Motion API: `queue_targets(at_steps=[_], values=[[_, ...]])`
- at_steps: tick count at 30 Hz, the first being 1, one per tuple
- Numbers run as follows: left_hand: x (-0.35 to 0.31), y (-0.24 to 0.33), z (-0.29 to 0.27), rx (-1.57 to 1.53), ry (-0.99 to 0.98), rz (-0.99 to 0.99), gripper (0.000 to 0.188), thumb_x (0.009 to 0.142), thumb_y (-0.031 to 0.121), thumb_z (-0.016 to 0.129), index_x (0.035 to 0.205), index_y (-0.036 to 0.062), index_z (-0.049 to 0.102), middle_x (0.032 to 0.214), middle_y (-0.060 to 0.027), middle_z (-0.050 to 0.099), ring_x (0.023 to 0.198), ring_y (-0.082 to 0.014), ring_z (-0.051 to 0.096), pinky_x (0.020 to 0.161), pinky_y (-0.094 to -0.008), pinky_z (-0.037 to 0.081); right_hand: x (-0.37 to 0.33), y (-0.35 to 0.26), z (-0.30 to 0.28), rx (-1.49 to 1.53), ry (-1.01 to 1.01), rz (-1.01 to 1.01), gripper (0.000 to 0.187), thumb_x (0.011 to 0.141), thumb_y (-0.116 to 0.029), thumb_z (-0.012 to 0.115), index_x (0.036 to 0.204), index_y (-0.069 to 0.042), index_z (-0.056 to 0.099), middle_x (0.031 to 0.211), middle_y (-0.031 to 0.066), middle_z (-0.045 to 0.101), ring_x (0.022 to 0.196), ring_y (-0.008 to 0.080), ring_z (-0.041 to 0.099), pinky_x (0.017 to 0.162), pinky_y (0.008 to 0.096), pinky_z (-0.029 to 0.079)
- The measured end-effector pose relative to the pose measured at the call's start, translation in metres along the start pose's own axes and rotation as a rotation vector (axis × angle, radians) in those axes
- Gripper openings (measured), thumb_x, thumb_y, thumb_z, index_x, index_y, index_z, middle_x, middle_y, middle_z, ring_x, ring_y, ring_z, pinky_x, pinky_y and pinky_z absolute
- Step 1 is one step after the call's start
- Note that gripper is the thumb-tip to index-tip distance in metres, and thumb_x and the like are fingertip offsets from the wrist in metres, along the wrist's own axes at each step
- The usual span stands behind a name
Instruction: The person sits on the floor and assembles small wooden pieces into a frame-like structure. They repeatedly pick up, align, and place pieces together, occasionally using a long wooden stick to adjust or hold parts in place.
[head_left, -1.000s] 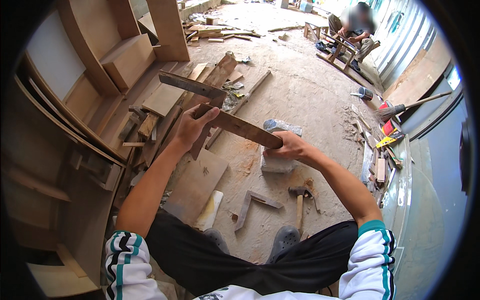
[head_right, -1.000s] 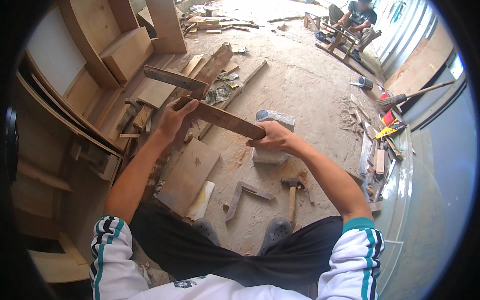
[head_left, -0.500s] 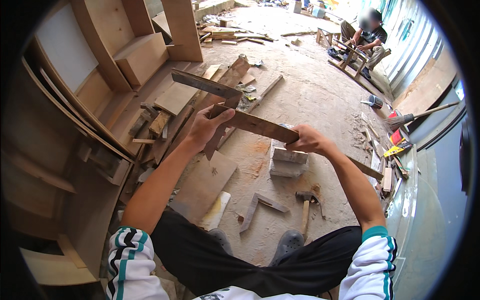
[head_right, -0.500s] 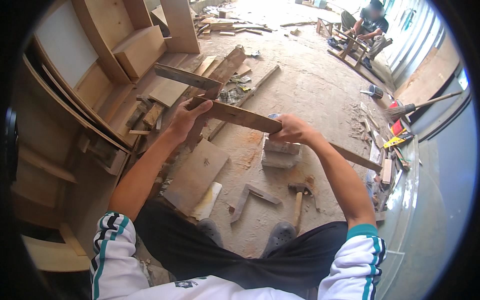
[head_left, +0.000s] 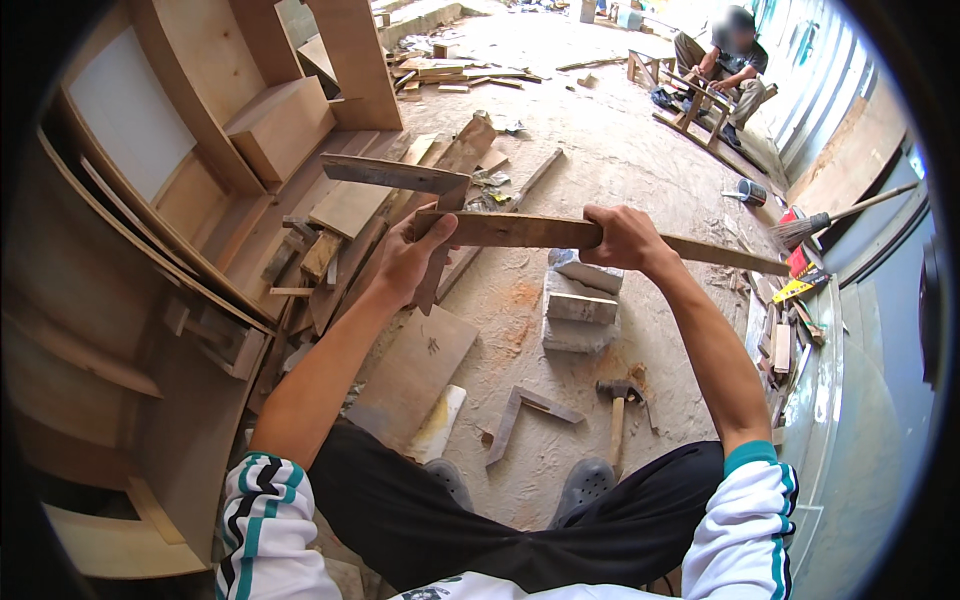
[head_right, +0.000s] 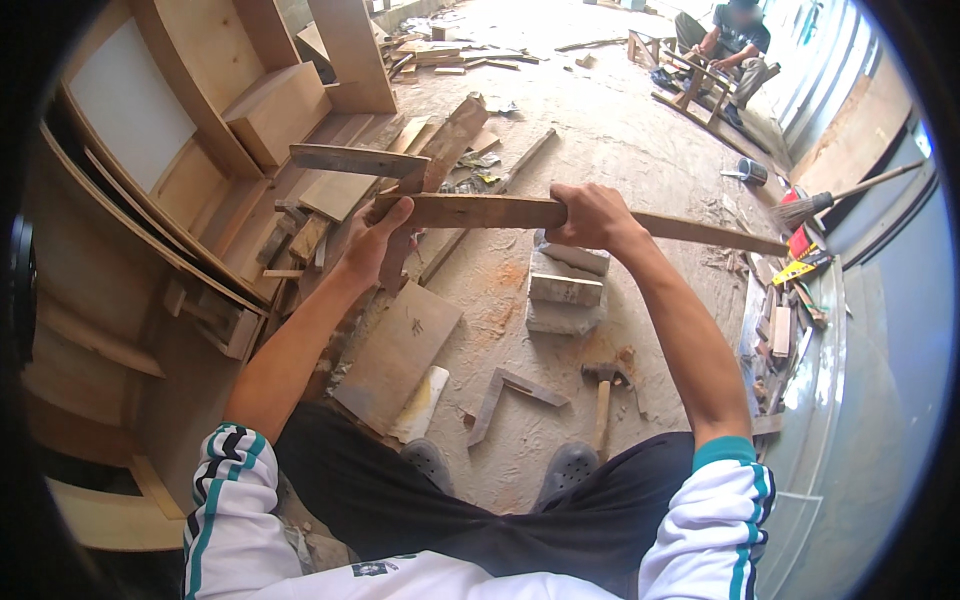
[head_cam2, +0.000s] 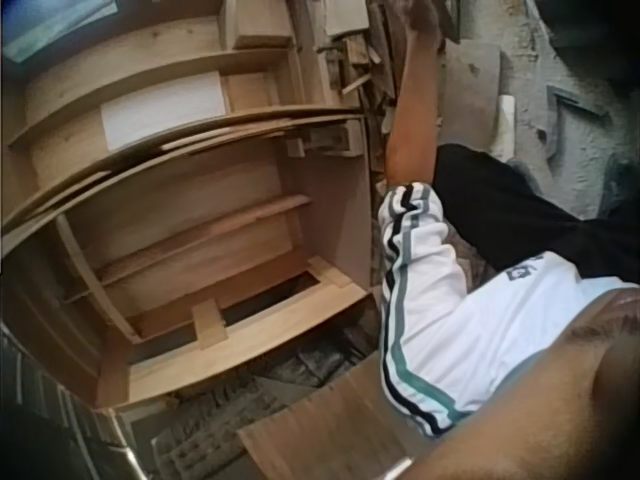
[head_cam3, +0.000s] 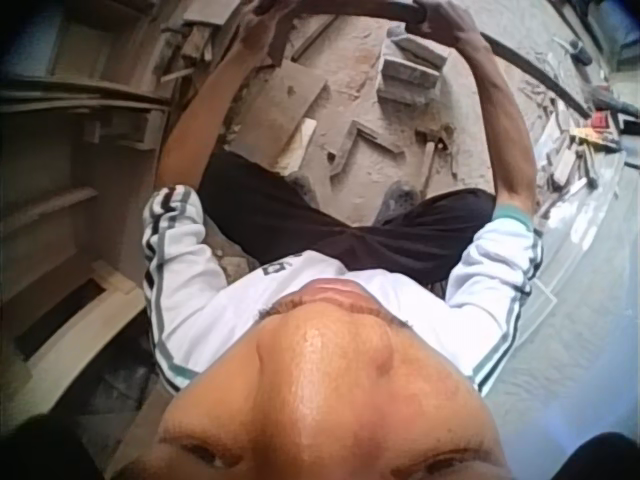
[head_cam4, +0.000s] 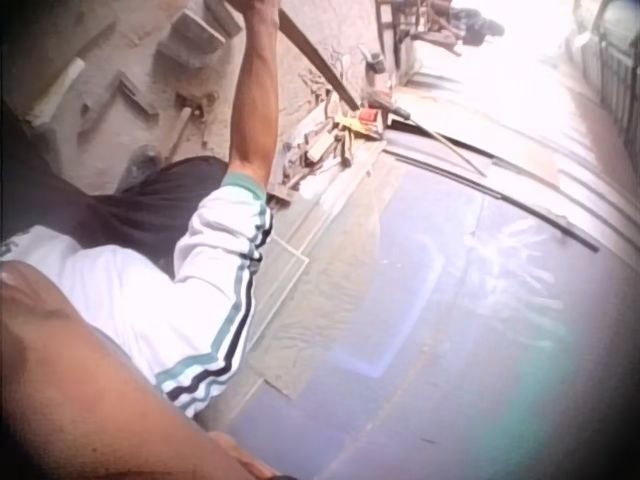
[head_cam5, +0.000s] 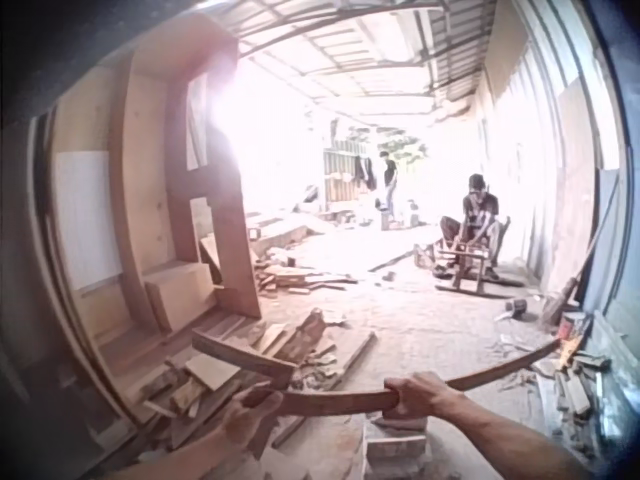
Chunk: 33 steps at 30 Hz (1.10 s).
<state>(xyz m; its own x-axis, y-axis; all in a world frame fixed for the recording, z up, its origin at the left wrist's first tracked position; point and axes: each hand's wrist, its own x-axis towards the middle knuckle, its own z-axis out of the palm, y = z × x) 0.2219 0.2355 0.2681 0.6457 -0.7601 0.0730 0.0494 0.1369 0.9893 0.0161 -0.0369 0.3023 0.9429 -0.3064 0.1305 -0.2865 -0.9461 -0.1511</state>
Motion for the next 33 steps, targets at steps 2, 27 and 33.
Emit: queue_targets(at_steps=[2, 27, 33], values=[[0.001, -0.002, 0.000, -0.008, 0.020, 0.005, 0.058, 0.088, 0.042, 0.080, 0.128, 0.0031, 0.062, 0.099, -0.0040, 0.070, 0.081, -0.0113, 0.067, 0.067, -0.0271, 0.055, -0.001, 0.002, 0.002, 0.006, 0.078, -0.058, 0.031, 0.071, -0.029, 0.075, 0.091, -0.007, 0.064, 0.083, 0.0137, 0.071, 0.080, 0.0347, 0.071, 0.071, 0.0450, 0.056], [-0.003, -0.009, 0.017, -0.092, 0.179, 0.028, 0.047, 0.091, 0.049, 0.073, 0.107, 0.0054, 0.066, 0.091, -0.0046, 0.070, 0.077, -0.0124, 0.068, 0.062, -0.0284, 0.056, 0.003, 0.007, 0.008, -0.105, 0.215, -0.197, 0.031, 0.074, -0.030, 0.075, 0.089, -0.010, 0.058, 0.073, 0.0131, 0.068, 0.072, 0.0342, 0.071, 0.064, 0.0466, 0.057], [-0.002, -0.009, 0.017, -0.099, 0.198, 0.049, 0.046, 0.092, 0.049, 0.073, 0.106, 0.0064, 0.066, 0.088, -0.0037, 0.070, 0.076, -0.0109, 0.067, 0.061, -0.0276, 0.055, 0.003, 0.003, 0.009, -0.071, 0.178, -0.185, 0.032, 0.075, -0.029, 0.076, 0.089, -0.008, 0.056, 0.075, 0.0146, 0.067, 0.074, 0.0358, 0.070, 0.064, 0.0474, 0.056]])
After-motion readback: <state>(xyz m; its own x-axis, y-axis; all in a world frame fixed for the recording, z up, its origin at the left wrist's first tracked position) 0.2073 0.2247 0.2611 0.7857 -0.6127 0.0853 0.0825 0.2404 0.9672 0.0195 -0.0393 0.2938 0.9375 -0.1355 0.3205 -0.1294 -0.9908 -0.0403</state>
